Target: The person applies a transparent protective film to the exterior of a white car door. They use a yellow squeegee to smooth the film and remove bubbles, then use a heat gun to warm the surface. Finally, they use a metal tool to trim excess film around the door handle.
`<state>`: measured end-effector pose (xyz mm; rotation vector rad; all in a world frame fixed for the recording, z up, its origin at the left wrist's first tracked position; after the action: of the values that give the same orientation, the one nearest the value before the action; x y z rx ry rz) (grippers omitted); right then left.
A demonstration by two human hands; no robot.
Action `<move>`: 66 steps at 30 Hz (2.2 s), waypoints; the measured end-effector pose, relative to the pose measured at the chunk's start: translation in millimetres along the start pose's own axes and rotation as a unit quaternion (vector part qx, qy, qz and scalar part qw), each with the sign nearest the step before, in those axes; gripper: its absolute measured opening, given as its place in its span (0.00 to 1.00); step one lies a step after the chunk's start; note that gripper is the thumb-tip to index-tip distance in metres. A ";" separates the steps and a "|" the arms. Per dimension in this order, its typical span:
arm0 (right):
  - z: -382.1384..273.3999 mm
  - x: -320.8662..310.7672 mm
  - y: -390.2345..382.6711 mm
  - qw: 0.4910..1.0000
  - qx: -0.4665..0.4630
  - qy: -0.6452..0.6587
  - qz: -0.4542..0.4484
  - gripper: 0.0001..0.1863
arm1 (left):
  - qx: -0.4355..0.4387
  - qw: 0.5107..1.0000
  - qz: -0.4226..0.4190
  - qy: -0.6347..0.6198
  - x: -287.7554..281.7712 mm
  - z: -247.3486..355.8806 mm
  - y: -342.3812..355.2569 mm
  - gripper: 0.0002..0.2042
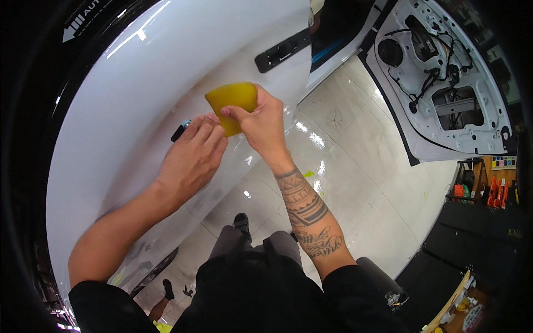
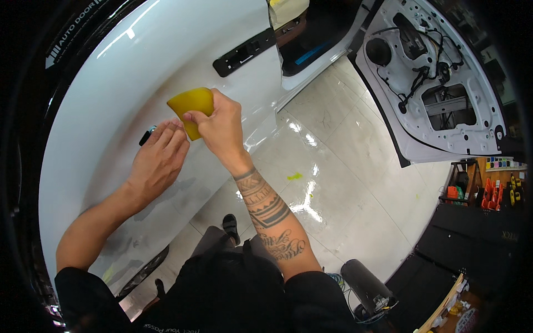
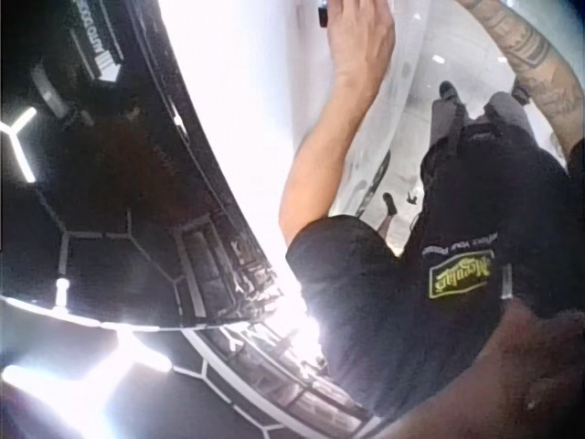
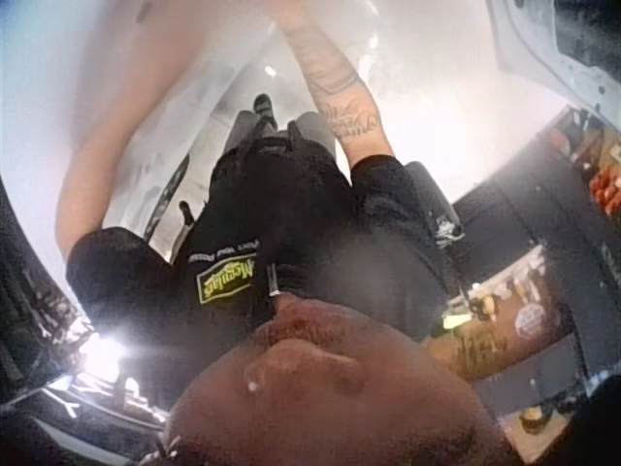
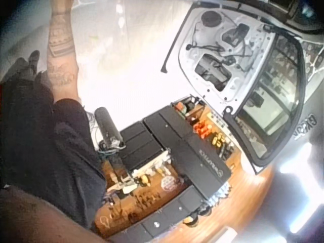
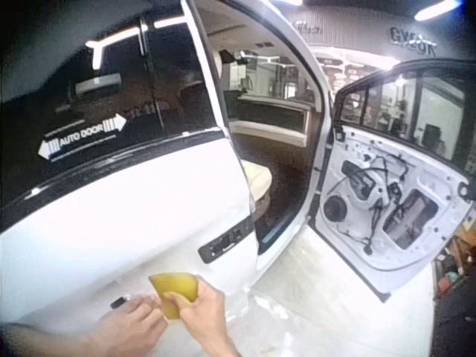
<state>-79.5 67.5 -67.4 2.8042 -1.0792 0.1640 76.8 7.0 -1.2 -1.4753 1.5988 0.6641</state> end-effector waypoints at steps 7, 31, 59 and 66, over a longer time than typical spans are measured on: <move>5.1 -8.4 17.6 0.996 -0.071 -0.015 0.047 0.11 | -0.008 1.000 0.001 -0.013 1.2 0.0 -4.2 0.21; -57.3 -130.5 44.2 0.772 -0.398 -0.413 0.274 0.09 | -0.128 0.990 0.007 0.058 35.6 9.6 67.9 0.40; -238.4 -212.5 -363.4 0.747 0.362 -0.492 0.262 0.11 | -0.065 0.971 0.210 -0.098 87.7 0.9 113.4 0.44; 12.5 -322.6 -539.4 0.641 0.531 -0.346 0.432 0.10 | 0.000 0.940 -0.050 0.337 42.7 8.9 95.2 0.47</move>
<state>45.9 674.4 -173.0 2.7402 -3.4546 -0.3787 -11.9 7.7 -56.8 -1.8927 1.9967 0.0830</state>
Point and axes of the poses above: each hand's wrist, its own y-axis towards the middle knuckle, its own x-axis out of the palm, z = x × y, the point moved 1 cm from there along y, towards the middle knuckle, and after that the axes turned 9 degrees about x, right-handed, at the moved point
